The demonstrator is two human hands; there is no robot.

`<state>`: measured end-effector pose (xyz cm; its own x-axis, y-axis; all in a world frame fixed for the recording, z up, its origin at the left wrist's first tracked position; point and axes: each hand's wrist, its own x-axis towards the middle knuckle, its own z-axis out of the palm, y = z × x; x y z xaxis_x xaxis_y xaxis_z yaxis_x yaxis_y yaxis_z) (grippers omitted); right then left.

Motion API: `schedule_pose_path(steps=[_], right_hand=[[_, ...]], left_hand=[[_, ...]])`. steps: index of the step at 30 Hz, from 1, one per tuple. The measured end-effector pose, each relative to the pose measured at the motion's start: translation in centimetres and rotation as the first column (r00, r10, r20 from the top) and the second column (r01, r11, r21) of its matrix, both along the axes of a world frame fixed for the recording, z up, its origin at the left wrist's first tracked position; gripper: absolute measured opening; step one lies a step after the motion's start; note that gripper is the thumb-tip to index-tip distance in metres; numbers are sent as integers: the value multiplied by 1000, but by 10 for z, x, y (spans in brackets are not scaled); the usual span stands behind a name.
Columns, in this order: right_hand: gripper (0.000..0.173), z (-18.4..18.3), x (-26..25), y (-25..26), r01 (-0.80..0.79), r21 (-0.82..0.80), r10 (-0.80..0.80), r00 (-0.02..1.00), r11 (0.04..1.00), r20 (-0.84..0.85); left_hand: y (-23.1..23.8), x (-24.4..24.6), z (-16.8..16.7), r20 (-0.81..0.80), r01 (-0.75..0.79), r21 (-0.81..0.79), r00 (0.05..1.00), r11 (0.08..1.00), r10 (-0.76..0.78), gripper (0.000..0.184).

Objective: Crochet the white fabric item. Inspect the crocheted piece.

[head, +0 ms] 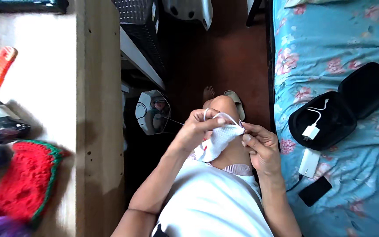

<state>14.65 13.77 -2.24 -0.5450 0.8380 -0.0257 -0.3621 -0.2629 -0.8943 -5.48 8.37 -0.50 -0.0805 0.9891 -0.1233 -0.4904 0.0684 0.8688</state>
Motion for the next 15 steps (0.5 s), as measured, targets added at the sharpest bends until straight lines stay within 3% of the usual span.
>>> schedule_pose_path(steps=[3, 5, 7, 8, 11, 15], right_hand=[[23, -2, 3, 2, -19, -87, 17, 1000, 996, -24], [24, -4, 1, 2, -40, -102, 38, 999, 994, -14], [25, -4, -2, 1, -38, -96, 39, 999, 995, 1], [25, -4, -3, 0, -21, -80, 23, 1000, 997, 20], [27, -1, -5, -3, 73, 93, -86, 986, 993, 140], [29, 4, -3, -8, 118, 484, -313, 885, 867, 345]], left_hand=[[-4, -32, -12, -38, 97, 110, 995, 989, -93, 30], [-4, -40, -15, -4, 160, 224, 987, 961, -163, 29], [-2, -31, -13, 51, 146, 287, 985, 947, -168, 17], [0, -22, -9, 38, 135, 265, 988, 955, -150, 26], [9, 2, 5, -158, 108, 150, 984, 983, -84, 71], [15, 25, 9, -339, -49, 78, 938, 996, 73, 77]])
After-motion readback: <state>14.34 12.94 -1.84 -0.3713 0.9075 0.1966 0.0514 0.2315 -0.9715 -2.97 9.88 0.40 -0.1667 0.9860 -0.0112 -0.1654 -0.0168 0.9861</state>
